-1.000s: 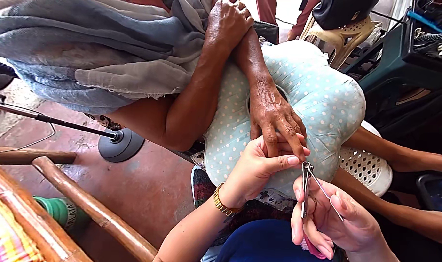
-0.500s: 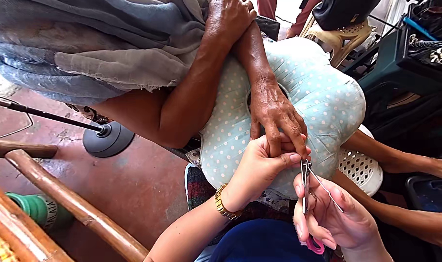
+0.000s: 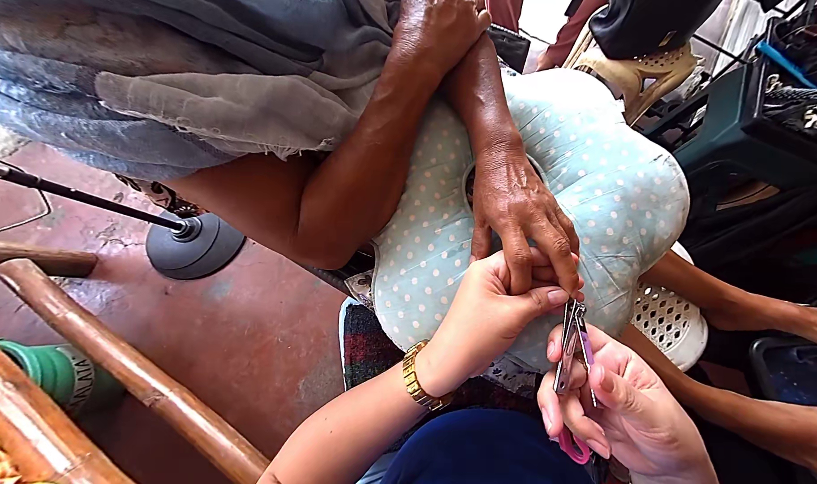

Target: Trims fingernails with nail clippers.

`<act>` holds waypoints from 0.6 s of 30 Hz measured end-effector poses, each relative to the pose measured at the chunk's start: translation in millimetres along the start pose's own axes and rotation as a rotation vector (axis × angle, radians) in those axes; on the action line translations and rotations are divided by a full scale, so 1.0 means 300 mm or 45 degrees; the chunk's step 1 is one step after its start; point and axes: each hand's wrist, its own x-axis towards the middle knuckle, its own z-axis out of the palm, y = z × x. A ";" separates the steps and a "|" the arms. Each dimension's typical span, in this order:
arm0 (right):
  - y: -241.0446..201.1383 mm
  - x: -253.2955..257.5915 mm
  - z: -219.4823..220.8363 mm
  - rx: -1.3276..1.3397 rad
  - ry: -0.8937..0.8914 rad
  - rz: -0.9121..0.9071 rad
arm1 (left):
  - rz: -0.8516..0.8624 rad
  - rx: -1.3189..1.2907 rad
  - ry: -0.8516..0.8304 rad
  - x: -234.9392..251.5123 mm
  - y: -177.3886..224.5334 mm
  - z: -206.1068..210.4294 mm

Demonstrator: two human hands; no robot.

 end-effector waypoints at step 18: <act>0.007 0.007 0.026 0.066 0.072 -0.028 | 0.012 0.035 0.000 0.001 -0.003 -0.001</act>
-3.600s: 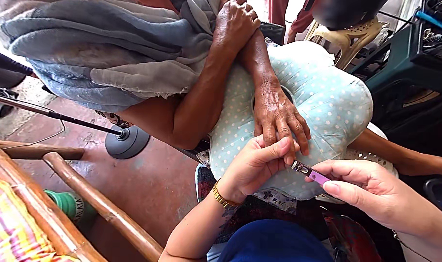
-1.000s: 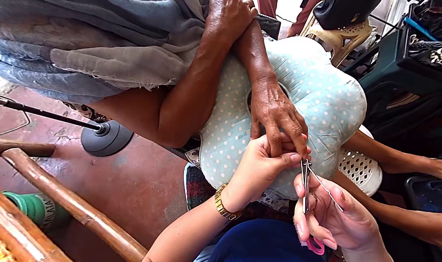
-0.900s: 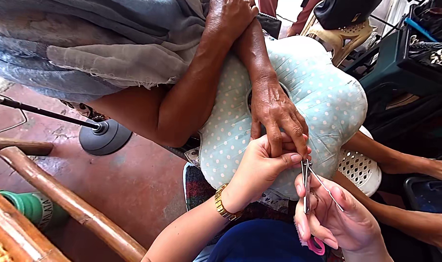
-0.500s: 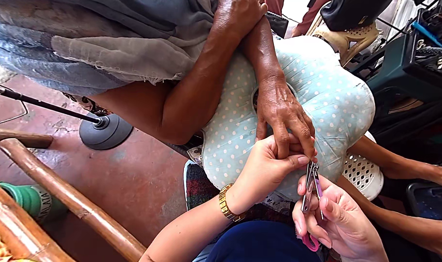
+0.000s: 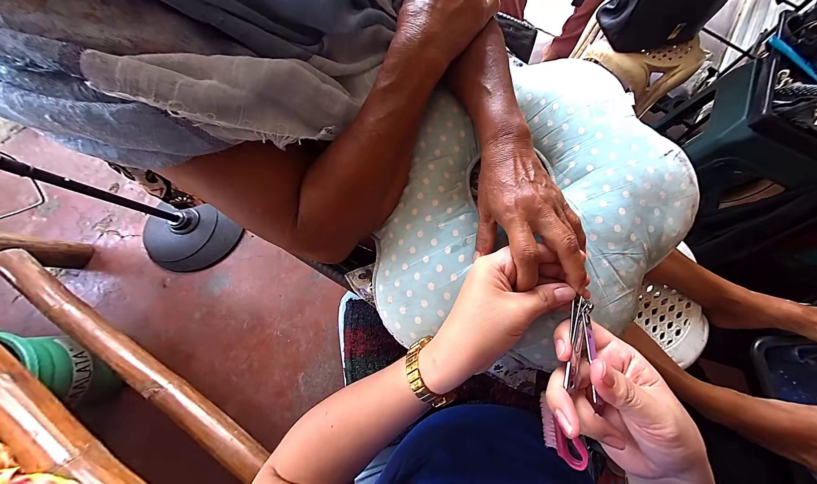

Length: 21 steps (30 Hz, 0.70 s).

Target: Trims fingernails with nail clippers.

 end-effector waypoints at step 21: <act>0.004 -0.007 -0.048 0.122 -0.255 0.085 | -0.044 -0.041 -0.033 -0.006 0.002 -0.005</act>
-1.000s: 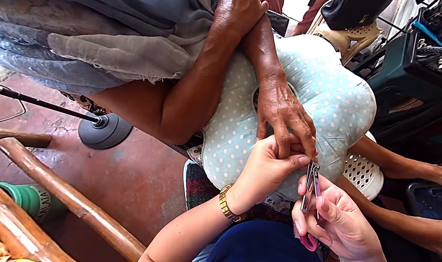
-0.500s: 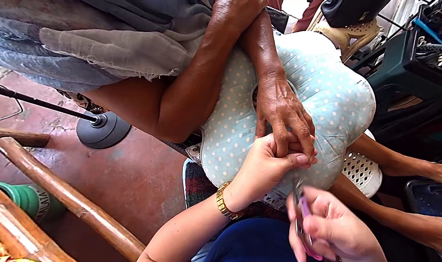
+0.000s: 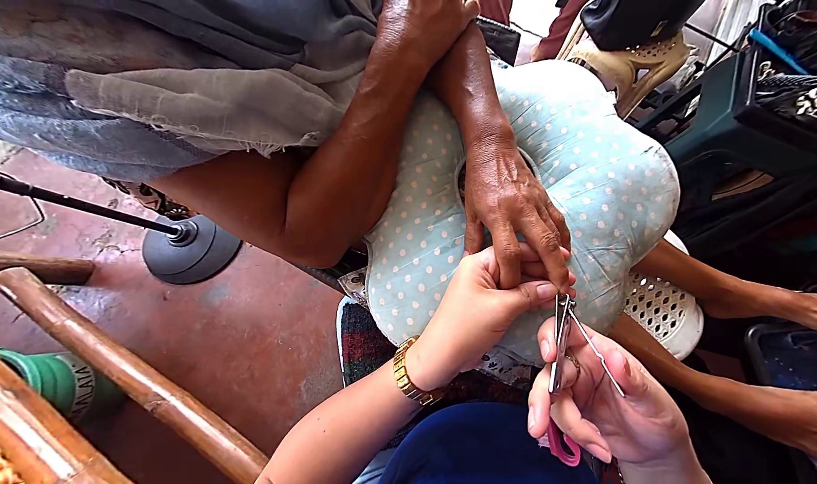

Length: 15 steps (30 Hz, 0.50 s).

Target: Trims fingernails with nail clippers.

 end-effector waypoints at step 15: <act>0.009 0.013 0.042 -0.169 0.197 -0.092 | 0.003 0.021 0.038 0.002 0.001 0.003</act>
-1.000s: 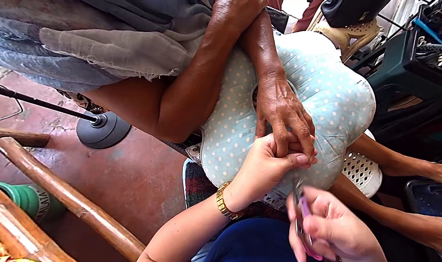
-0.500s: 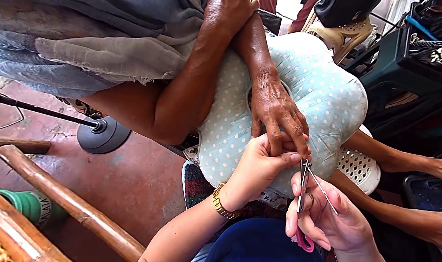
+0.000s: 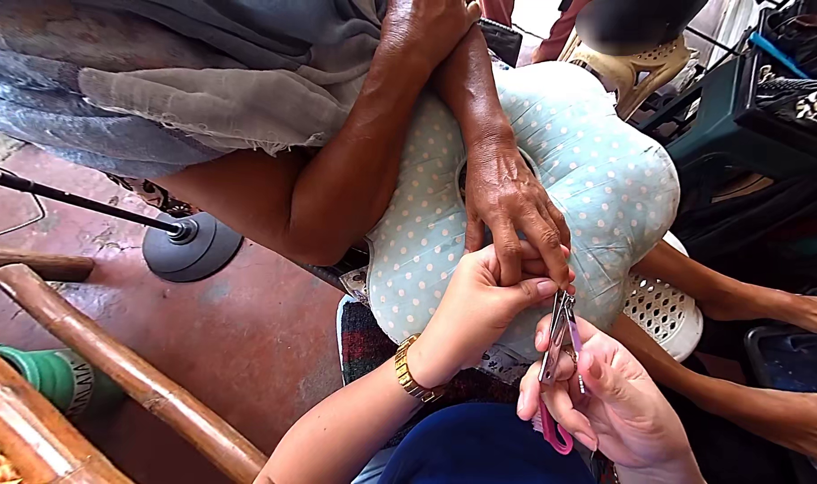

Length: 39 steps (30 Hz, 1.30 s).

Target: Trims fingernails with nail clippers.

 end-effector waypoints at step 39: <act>-0.132 0.047 0.029 -1.168 0.104 -0.027 | -0.190 -0.310 -0.142 -0.053 0.081 -0.084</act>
